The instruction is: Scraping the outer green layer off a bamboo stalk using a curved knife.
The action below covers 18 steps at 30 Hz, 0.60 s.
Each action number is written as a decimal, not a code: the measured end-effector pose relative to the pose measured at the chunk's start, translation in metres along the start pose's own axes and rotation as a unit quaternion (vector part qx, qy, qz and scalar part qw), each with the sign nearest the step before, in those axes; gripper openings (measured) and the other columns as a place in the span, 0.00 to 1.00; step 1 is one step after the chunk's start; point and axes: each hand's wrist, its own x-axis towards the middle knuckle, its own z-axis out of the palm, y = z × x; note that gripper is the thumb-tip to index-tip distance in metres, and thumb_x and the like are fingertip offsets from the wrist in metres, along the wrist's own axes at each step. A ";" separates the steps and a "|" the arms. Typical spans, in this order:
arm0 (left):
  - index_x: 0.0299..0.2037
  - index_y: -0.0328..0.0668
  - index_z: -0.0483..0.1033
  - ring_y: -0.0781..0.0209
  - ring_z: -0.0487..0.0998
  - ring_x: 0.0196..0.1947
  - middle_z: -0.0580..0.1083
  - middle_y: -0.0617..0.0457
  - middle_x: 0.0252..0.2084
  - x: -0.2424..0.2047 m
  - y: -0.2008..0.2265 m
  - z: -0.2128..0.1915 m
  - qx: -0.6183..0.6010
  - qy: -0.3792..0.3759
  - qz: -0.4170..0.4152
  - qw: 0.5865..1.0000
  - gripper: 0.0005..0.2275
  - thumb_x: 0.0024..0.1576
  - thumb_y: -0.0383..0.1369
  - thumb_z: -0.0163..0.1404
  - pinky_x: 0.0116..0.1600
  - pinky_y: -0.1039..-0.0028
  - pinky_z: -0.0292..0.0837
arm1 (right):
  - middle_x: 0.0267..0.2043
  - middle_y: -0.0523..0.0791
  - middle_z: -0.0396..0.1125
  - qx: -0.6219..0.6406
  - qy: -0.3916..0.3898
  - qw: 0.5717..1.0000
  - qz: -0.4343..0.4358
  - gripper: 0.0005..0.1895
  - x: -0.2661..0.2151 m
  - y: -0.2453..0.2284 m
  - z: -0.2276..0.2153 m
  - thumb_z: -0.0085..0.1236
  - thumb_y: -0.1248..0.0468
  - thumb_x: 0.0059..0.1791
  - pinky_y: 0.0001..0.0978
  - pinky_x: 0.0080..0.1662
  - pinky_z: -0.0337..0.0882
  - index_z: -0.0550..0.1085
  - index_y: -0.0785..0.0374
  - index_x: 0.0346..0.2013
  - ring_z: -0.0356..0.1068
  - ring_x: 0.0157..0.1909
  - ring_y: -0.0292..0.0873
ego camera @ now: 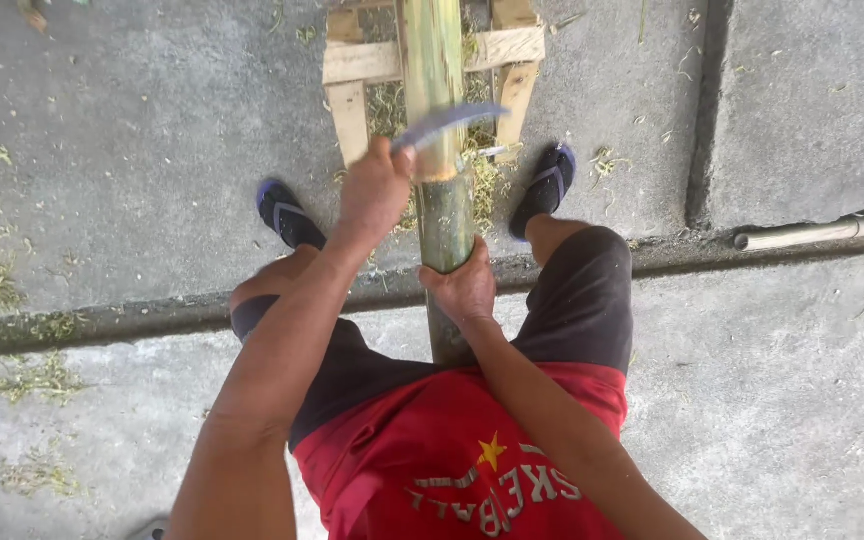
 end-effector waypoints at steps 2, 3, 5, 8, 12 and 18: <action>0.45 0.36 0.72 0.56 0.76 0.22 0.75 0.49 0.25 0.000 -0.025 0.028 0.048 0.014 0.089 0.995 0.14 0.67 0.42 0.46 0.28 0.61 0.73 | 0.57 0.58 0.68 -0.004 -0.002 1.000 0.008 0.59 0.002 0.003 -0.003 0.71 0.51 0.34 0.42 0.60 0.70 0.50 0.71 0.70 0.72 0.57 0.56; 0.46 0.35 0.72 0.54 0.77 0.24 0.76 0.48 0.26 0.000 -0.040 0.038 0.099 0.030 0.177 0.979 0.14 0.67 0.42 0.48 0.31 0.60 0.73 | 0.56 0.58 0.69 -0.004 -0.006 1.000 0.011 0.59 0.004 0.003 0.000 0.71 0.51 0.34 0.41 0.60 0.71 0.50 0.71 0.70 0.72 0.57 0.56; 0.47 0.35 0.71 0.59 0.76 0.21 0.75 0.51 0.24 -0.003 -0.009 0.011 0.069 -0.018 0.089 0.994 0.14 0.67 0.41 0.45 0.27 0.64 0.73 | 0.56 0.57 0.69 0.003 -0.006 1.000 0.008 0.58 0.003 0.004 0.001 0.71 0.51 0.33 0.41 0.60 0.71 0.51 0.69 0.70 0.72 0.57 0.56; 0.49 0.33 0.68 0.64 0.72 0.17 0.72 0.55 0.23 -0.010 0.006 -0.001 0.014 -0.073 -0.020 0.997 0.15 0.68 0.41 0.41 0.21 0.66 0.70 | 0.56 0.56 0.68 0.007 0.000 1.000 0.008 0.57 -0.001 0.007 0.003 0.73 0.52 0.33 0.42 0.60 0.70 0.53 0.68 0.68 0.71 0.58 0.55; 0.50 0.36 0.71 0.67 0.65 0.15 0.68 0.59 0.23 -0.010 -0.009 0.009 0.040 -0.131 0.029 0.990 0.15 0.69 0.42 0.42 0.18 0.70 0.64 | 0.55 0.56 0.69 -0.026 -0.002 1.000 0.013 0.56 0.001 0.003 0.001 0.71 0.50 0.35 0.42 0.59 0.72 0.53 0.67 0.69 0.72 0.56 0.55; 0.53 0.31 0.69 0.72 0.72 0.19 0.72 0.56 0.25 -0.010 -0.019 0.023 -0.018 -0.073 0.088 0.993 0.17 0.67 0.41 0.44 0.23 0.75 0.72 | 0.55 0.56 0.69 -0.021 -0.003 1.000 0.016 0.58 0.003 0.002 0.001 0.72 0.50 0.33 0.41 0.60 0.71 0.52 0.68 0.69 0.73 0.56 0.55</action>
